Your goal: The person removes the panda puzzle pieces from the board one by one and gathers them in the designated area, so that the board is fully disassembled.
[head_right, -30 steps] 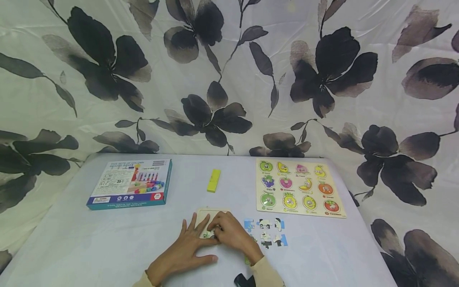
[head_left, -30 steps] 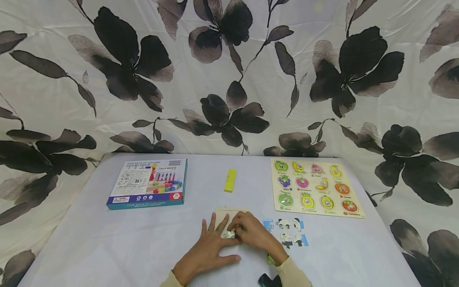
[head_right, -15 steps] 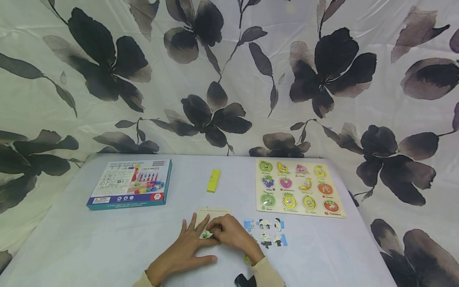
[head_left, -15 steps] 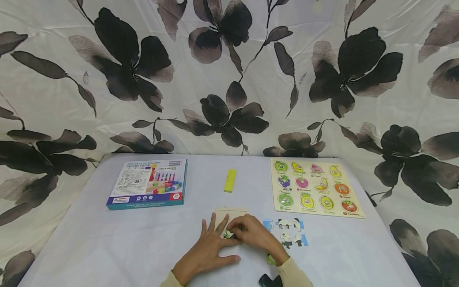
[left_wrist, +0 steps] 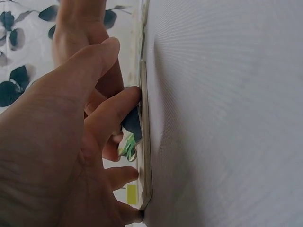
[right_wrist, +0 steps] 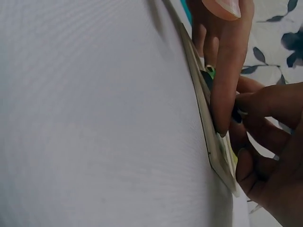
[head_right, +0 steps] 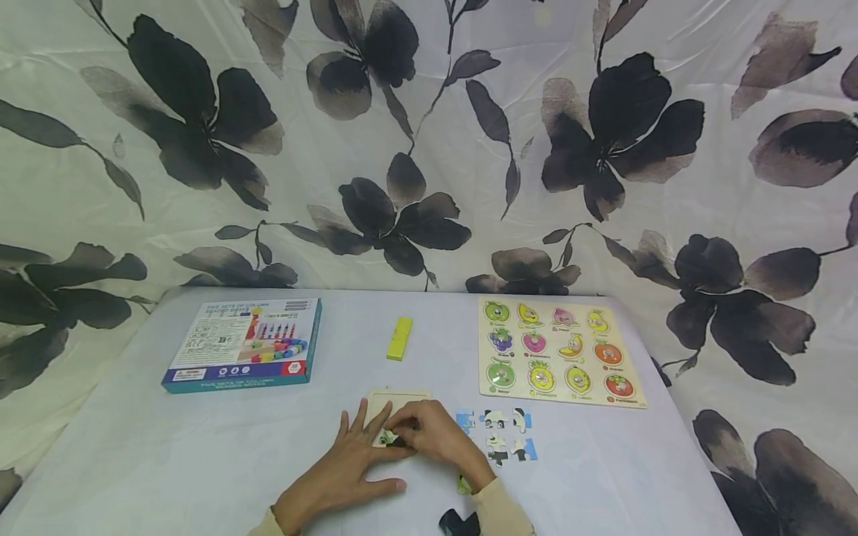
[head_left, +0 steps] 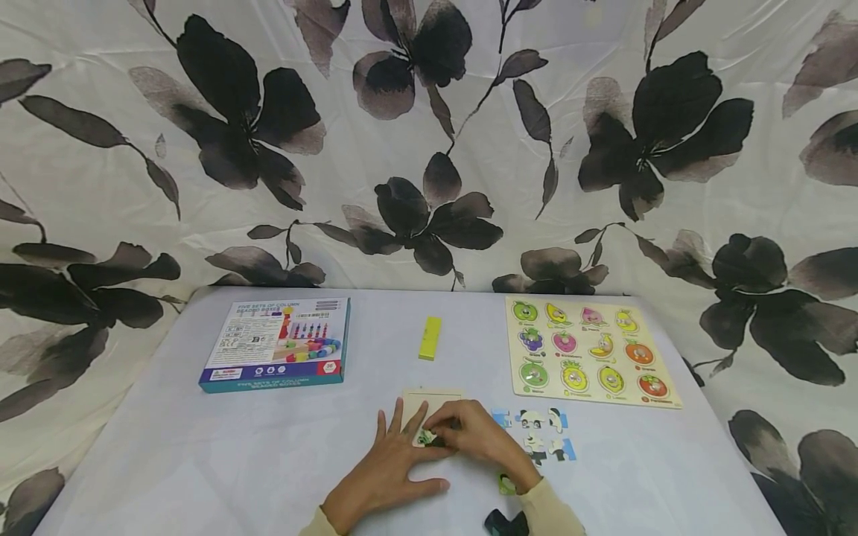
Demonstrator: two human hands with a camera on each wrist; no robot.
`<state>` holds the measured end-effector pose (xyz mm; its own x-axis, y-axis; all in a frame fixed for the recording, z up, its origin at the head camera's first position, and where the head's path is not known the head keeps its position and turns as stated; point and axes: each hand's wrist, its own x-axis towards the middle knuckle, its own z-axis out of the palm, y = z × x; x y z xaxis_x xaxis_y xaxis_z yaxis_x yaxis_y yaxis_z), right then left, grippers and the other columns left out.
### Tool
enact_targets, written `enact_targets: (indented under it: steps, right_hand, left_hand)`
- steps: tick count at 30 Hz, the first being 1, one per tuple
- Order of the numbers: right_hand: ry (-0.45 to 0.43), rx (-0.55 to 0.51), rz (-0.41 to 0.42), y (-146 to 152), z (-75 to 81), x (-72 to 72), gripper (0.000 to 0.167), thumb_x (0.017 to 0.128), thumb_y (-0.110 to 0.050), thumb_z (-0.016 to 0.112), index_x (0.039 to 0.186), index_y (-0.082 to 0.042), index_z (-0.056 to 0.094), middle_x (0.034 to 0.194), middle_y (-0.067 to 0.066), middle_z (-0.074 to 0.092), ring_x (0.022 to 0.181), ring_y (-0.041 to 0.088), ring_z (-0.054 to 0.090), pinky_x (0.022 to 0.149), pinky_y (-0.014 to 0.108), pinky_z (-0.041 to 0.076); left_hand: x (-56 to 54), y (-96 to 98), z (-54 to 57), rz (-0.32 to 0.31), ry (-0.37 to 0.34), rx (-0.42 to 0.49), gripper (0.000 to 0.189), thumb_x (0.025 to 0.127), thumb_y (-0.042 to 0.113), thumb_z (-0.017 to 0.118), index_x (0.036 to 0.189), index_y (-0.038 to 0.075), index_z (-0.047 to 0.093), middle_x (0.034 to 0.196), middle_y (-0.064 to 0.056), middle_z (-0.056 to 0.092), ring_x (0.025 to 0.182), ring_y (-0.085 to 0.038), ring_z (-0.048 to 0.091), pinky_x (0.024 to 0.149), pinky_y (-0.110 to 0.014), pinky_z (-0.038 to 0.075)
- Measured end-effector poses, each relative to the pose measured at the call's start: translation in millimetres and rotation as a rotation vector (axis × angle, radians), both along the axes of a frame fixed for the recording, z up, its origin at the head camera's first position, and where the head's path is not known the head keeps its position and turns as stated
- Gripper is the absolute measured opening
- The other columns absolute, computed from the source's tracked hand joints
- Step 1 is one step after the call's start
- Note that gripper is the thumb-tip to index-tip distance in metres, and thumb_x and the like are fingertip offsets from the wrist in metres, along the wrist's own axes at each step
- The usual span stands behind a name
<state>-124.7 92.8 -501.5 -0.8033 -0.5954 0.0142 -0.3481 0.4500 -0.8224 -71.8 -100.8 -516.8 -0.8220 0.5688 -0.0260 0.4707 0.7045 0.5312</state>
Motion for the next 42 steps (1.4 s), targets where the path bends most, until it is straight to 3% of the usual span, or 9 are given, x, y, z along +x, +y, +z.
enact_targets:
  steps: [12, 21, 31, 42]
  right_hand:
    - [-0.022, -0.049, -0.11, 27, 16.2, -3.7, 0.017, 0.092, -0.007, 0.062, 0.105, -0.011, 0.073, 0.094, -0.004, 0.07, 0.08, 0.009, 0.062, 0.072, 0.024, 0.051]
    - [-0.058, -0.067, -0.171, 72, 19.8, 1.2, 0.019, 0.092, -0.002, 0.059, 0.108, -0.001, 0.07, 0.099, 0.01, 0.069, 0.078, 0.018, 0.064, 0.065, 0.022, 0.049]
    - [-0.112, -0.109, -0.195, 118, 18.4, 19.5, 0.019, 0.093, -0.013, 0.062, 0.109, -0.004, 0.069, 0.106, 0.012, 0.068, 0.086, 0.014, 0.067, 0.074, 0.025, 0.054]
    - [-0.171, -0.054, -0.22, 147, 13.8, 43.4, 0.015, 0.091, -0.008, 0.063, 0.103, -0.002, 0.071, 0.099, 0.011, 0.071, 0.082, 0.009, 0.067, 0.067, 0.023, 0.053]
  left_hand:
    - [-1.5, 0.6, 0.1, 0.015, -0.016, -0.019, 0.051, 0.084, 0.068, 0.052, 0.129, 0.043, 0.058, 0.157, -0.018, 0.019, 0.137, -0.058, -0.003, 0.101, -0.078, 0.003]
    - [-0.7, 1.7, 0.8, 0.028, -0.014, -0.016, 0.051, 0.083, 0.068, 0.054, 0.128, 0.044, 0.059, 0.157, -0.019, 0.02, 0.138, -0.058, -0.003, 0.102, -0.077, 0.002]
    - [0.0, 2.4, 2.0, 0.036, -0.039, 0.0, 0.051, 0.083, 0.067, 0.055, 0.128, 0.044, 0.058, 0.158, -0.017, 0.018, 0.139, -0.055, -0.006, 0.104, -0.075, -0.001]
    - [0.1, 3.0, 2.0, 0.038, -0.038, -0.015, 0.051, 0.084, 0.067, 0.053, 0.129, 0.043, 0.058, 0.158, -0.017, 0.018, 0.14, -0.054, -0.007, 0.104, -0.075, -0.002]
